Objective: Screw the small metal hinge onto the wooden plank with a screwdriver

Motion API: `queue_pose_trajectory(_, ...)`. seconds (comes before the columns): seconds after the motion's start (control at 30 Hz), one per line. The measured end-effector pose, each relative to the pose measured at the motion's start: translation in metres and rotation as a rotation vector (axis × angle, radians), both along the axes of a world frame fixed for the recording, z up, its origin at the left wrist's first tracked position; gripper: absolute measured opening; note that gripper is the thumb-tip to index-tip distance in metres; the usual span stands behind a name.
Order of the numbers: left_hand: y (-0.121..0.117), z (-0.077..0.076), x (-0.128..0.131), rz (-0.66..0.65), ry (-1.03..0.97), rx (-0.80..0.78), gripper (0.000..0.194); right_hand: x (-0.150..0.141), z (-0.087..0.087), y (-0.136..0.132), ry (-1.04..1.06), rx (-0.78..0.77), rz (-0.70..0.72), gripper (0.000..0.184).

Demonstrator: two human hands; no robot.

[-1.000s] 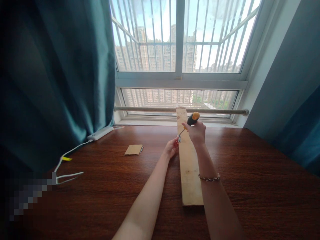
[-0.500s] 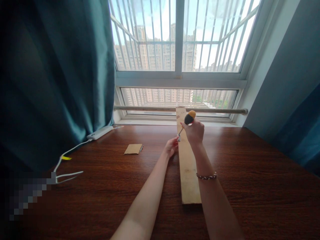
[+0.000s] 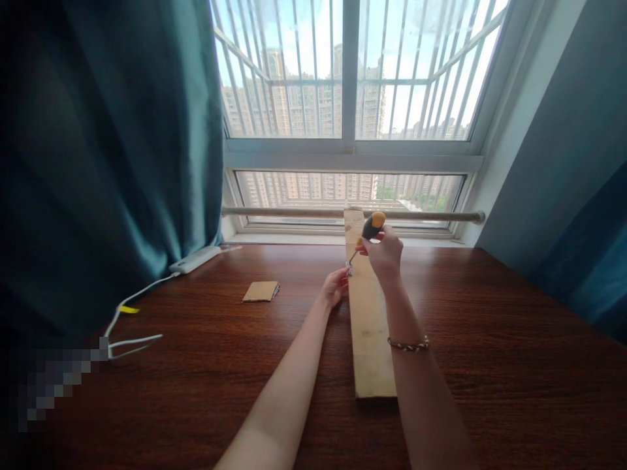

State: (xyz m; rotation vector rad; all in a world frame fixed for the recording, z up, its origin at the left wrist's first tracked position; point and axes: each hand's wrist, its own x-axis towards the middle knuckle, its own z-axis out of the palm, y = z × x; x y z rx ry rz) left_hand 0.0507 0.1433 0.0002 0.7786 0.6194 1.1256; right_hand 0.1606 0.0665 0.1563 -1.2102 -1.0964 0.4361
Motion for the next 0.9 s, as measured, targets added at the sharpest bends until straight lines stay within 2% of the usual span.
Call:
queue_pose_trajectory(0.1, 0.001, -0.001, 0.000, 0.001, 0.005, 0.005, 0.035, -0.002, -0.006, 0.005, -0.244, 0.013, -0.341, 0.043)
queue_pose_trajectory(0.17, 0.000, 0.000, 0.000, 0.006, 0.006, 0.001, 0.034, -0.003, -0.009, 0.008, -0.269, 0.019, -0.397, 0.045)
queue_pose_trajectory(0.27, -0.001, 0.001, 0.000, 0.013, 0.003, 0.001, 0.033, 0.000, -0.009, 0.010, -0.074, -0.004, -0.209, 0.048)
queue_pose_trajectory(0.4, -0.004, 0.004, -0.001, 0.003, 0.001, -0.006, 0.033, 0.006, -0.004, 0.009, 0.170, 0.021, 0.104, 0.039)
queue_pose_trajectory(0.47, -0.004, 0.004, -0.001, 0.005, -0.001, -0.009, 0.033, 0.007, -0.003, 0.007, 0.194, 0.036, 0.172, 0.036)
queue_pose_trajectory(0.5, -0.004, 0.003, -0.001, 0.006, -0.004, -0.009, 0.033, 0.007, -0.002, 0.006, 0.179, 0.040, 0.163, 0.035)
queue_pose_trajectory(0.57, -0.003, 0.003, -0.001, 0.007, -0.007, 0.000, 0.032, 0.004, -0.003, 0.006, 0.098, 0.043, 0.061, 0.037)
queue_pose_trajectory(0.73, -0.001, 0.002, -0.001, 0.004, 0.014, 0.004, 0.032, -0.001, -0.008, 0.006, -0.177, 0.021, -0.318, 0.045)
queue_pose_trajectory(0.9, 0.001, 0.000, 0.000, 0.042, 0.063, 0.018, 0.030, 0.003, -0.007, 0.005, -0.233, 0.069, -0.463, 0.047)
